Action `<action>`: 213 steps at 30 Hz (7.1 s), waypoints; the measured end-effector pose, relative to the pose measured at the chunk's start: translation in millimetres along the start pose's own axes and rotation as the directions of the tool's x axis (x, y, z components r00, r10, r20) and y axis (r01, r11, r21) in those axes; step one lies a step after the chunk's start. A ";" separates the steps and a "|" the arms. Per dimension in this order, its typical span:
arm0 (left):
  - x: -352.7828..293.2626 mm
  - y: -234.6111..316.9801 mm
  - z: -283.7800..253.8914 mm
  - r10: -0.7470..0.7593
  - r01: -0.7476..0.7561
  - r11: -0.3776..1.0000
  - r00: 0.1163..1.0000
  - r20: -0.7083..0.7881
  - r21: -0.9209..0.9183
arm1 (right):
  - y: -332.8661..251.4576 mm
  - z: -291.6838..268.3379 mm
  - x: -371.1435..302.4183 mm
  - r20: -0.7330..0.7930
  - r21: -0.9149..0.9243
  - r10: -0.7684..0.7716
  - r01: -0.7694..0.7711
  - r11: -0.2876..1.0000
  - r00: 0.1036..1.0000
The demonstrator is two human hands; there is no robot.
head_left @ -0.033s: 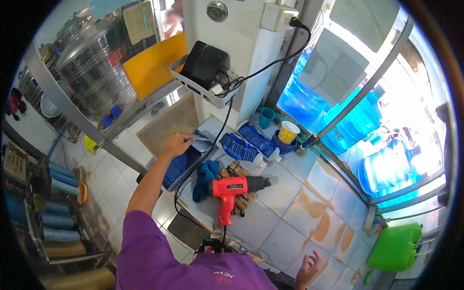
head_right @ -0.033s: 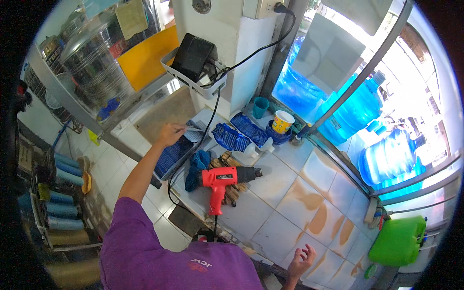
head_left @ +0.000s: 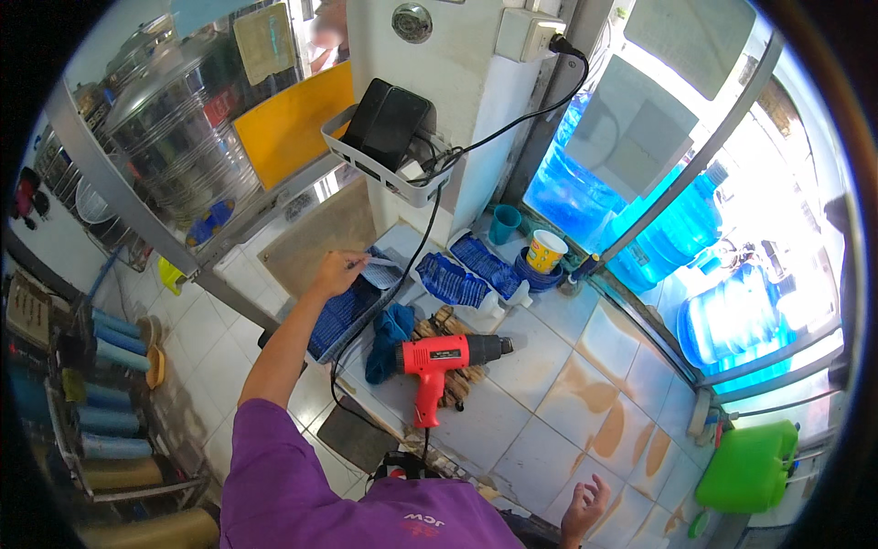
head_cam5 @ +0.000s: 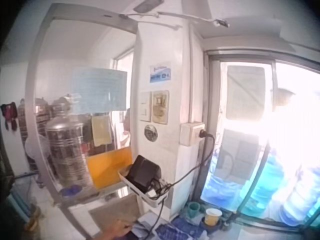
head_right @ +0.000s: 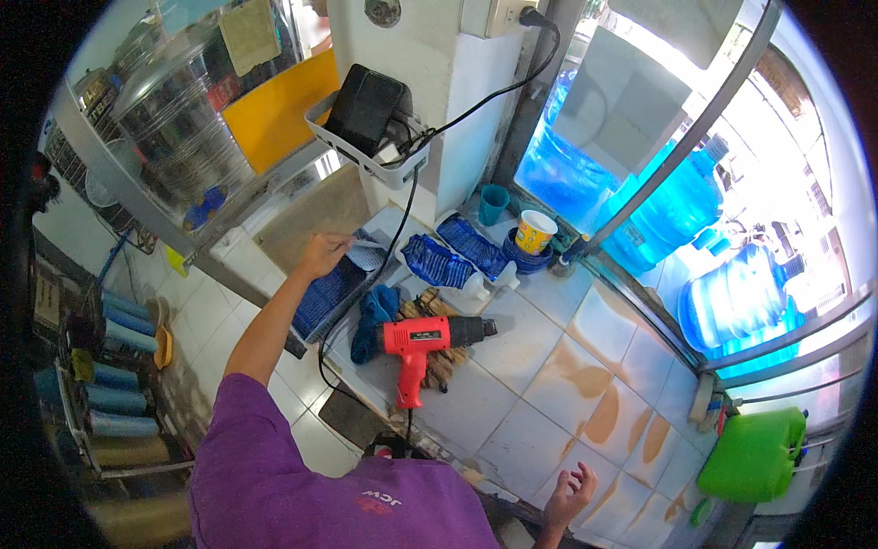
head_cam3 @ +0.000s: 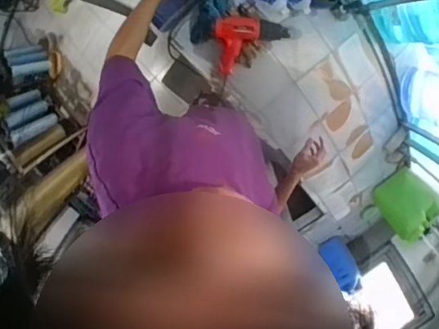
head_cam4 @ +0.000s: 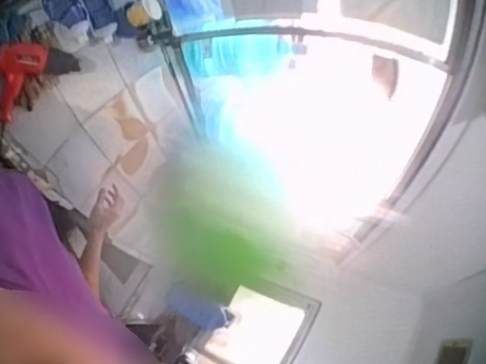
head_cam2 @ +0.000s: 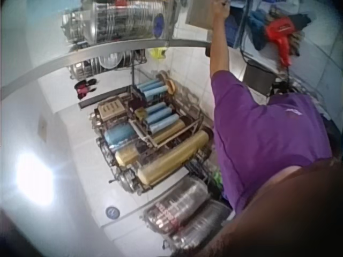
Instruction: The person uses a heat gun to shrink plastic seals onto the openings of large green and blue water containers. They wipe the tiled floor with a cloth, pour water between containers, and repeatedly apply heat to the sealed rims.
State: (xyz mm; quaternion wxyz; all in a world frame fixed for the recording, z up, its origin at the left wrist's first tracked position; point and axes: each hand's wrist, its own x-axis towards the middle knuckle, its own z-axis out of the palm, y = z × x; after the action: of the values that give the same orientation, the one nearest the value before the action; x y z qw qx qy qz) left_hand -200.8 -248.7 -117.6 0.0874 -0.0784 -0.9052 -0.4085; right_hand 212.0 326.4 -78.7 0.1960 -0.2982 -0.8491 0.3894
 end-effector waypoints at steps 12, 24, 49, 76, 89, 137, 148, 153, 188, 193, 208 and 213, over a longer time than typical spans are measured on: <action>16.4 -24.6 -10.4 0.036 -0.040 0.965 0.999 -0.018 -0.261 | -13.2 5.6 -27.6 -0.035 -0.022 0.028 -0.029 0.999 0.999; -2.6 -13.1 -2.9 -0.260 -0.058 0.763 0.884 -0.389 -0.643 | -12.2 14.4 -57.7 -0.009 -0.021 0.034 -0.034 0.999 0.999; -359.4 184.0 49.1 0.050 0.517 0.731 0.611 0.790 -0.446 | 177.4 95.5 -322.6 0.656 0.137 0.569 -0.819 0.557 0.496; -410.6 -98.6 -389.2 -0.141 0.155 0.953 0.987 0.071 -0.261 | -16.0 491.3 -347.0 0.843 -0.324 0.275 0.027 0.946 0.463; -270.1 -239.7 -471.3 -0.410 0.315 0.860 0.895 -0.176 -0.401 | -98.6 687.8 -305.0 0.952 -0.255 0.235 0.085 0.963 0.198; 969.3 -434.0 -254.6 0.299 -0.327 0.945 0.828 -0.475 0.024 | -494.9 976.2 -95.9 0.128 0.312 0.951 -0.922 0.230 0.280; 1025.1 -457.9 -253.0 -0.069 -0.170 0.888 0.870 -0.489 -0.428 | -475.1 977.0 -41.8 0.106 0.321 0.947 -0.912 0.256 0.303; 1028.9 -457.5 -260.5 0.017 -0.199 0.958 0.757 -0.654 -0.205 | -468.6 980.9 -31.5 0.102 0.336 0.946 -0.905 0.259 0.308; 375.2 -493.5 -41.3 0.096 -0.874 0.271 -0.391 0.915 -0.402 | -693.7 1131.1 -552.8 0.048 0.969 0.922 -0.208 -0.137 -0.383; 304.2 -501.5 -73.4 0.029 -0.959 0.284 -0.007 1.000 -0.015 | -726.9 1177.8 -658.5 -0.051 0.999 0.778 -0.016 0.052 -0.627; -312.6 -412.2 -251.3 -0.026 -0.268 0.344 -0.961 0.276 -0.900 | -620.3 982.7 -733.0 -0.294 0.956 0.869 -0.146 0.256 -0.398; -374.4 -335.6 -201.6 0.100 -0.427 0.361 -0.866 0.490 -0.829 | -577.3 929.7 -778.8 -0.079 0.953 0.859 0.216 0.214 -0.507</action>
State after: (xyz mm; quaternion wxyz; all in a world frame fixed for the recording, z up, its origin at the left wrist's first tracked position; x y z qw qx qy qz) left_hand 110.6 -646.5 -313.2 -0.4595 -0.8351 -0.2826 0.1073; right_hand 62.9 -992.6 -284.1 0.5839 -0.7224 0.1623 0.3329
